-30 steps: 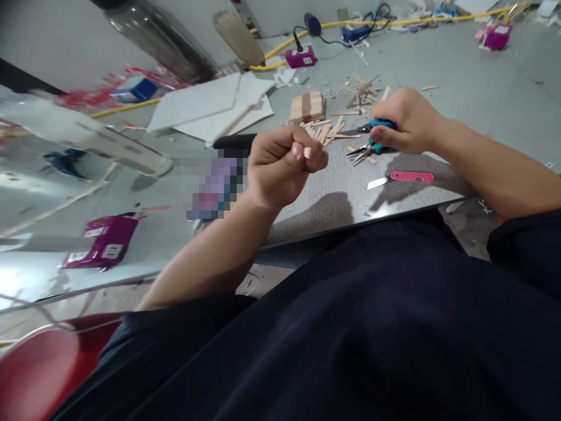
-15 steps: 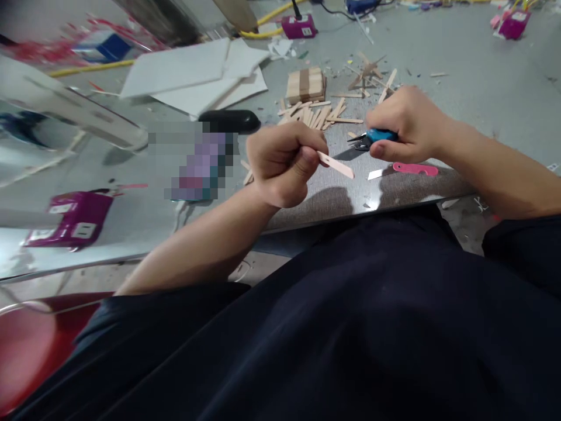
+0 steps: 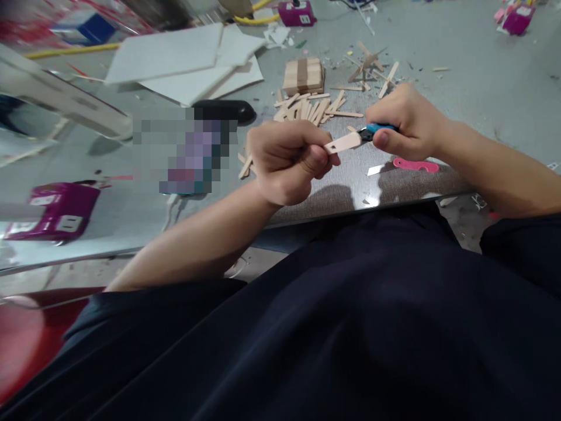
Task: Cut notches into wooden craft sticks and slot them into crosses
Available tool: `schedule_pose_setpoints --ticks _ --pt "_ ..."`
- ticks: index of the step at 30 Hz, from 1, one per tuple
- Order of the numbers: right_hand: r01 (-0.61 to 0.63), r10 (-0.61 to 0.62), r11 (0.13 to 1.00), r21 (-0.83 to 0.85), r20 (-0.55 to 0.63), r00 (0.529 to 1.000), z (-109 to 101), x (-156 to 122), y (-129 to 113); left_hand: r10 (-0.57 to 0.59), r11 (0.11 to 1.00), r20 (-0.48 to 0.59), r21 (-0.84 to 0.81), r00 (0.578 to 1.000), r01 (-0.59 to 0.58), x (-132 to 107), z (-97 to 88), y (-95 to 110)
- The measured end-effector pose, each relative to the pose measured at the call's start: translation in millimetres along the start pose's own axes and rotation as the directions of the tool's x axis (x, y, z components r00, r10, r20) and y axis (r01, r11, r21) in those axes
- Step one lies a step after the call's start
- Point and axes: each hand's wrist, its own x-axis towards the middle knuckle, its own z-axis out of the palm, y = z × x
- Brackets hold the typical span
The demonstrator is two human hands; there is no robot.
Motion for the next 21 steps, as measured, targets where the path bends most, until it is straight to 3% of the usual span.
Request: schedule_pose_setpoints --ticks 3,7,12,21 --pt "0.000 0.005 0.999 0.036 -0.125 0.992 3.9 2.5 -4.7 -0.108 0.989 0.025 -0.098 0.994 0.110 0.5 2.2 6.3" --pt "-0.014 0.041 0.978 0.208 -0.128 0.991 12.2 5.7 -9.9 -0.191 0.961 0.026 -0.197 0.981 0.193 3.2 3.6 14.2" --pt "0.032 0.007 0.946 0.324 -0.118 0.993 21.0 7.7 -9.9 -0.250 0.957 0.061 -0.135 0.966 0.256 7.5 -1.7 20.5" --pt "-0.123 0.134 0.935 0.334 -0.010 0.991 25.3 5.3 -9.6 -0.298 0.950 0.159 -0.048 0.941 0.309 16.1 -11.4 32.0"
